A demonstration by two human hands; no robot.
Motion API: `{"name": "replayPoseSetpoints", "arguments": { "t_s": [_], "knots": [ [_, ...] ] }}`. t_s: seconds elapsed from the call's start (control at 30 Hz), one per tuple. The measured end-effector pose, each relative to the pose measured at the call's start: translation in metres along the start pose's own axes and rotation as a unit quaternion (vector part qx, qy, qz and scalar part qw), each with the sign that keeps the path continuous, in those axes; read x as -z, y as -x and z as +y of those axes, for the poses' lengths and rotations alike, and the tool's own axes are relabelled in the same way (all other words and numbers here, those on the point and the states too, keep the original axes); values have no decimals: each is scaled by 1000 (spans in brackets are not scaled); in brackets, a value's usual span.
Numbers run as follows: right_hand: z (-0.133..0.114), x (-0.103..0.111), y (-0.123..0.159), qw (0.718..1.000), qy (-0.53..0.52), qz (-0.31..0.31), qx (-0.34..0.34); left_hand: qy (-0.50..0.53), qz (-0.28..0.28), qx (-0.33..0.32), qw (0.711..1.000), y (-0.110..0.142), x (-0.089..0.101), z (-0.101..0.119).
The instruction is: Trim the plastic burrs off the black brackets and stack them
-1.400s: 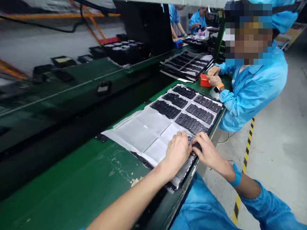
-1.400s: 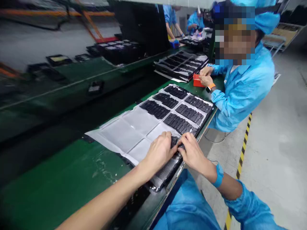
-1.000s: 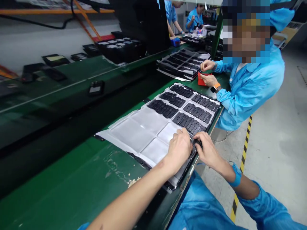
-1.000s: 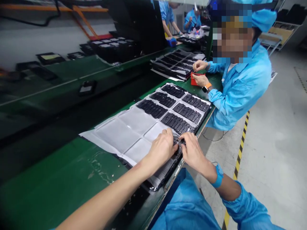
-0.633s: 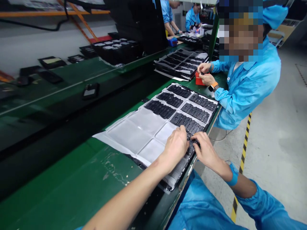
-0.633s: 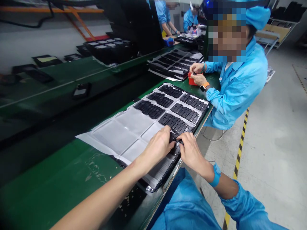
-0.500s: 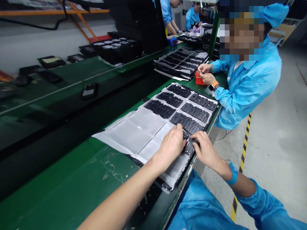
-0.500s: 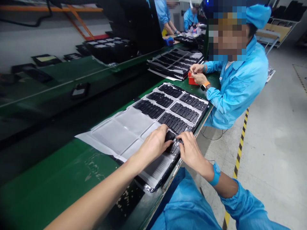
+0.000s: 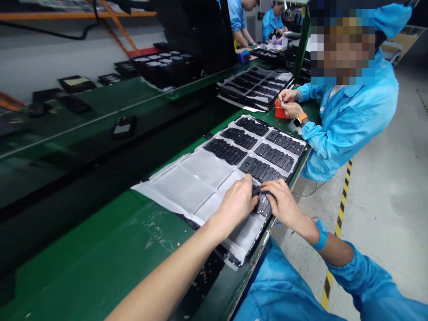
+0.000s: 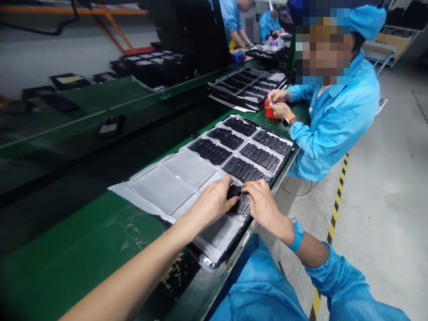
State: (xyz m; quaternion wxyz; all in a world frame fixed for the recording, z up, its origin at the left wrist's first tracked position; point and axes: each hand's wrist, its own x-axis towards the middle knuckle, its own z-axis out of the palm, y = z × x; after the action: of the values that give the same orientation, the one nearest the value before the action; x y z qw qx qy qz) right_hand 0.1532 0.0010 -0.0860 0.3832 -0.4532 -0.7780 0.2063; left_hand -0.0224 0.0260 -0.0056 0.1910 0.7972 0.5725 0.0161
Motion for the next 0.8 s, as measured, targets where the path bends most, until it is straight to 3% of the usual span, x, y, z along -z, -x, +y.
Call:
{"name": "replayPoseSetpoints", "arguments": {
  "t_s": [0.43,0.8],
  "knots": [
    [4,-4,-16,999,-25,6,-46,-11,7,9,1000,2,0,6],
    [2,-9,-27,999,-29,7,-21,-20,6,27,999,6,-4,7]
  ]
}}
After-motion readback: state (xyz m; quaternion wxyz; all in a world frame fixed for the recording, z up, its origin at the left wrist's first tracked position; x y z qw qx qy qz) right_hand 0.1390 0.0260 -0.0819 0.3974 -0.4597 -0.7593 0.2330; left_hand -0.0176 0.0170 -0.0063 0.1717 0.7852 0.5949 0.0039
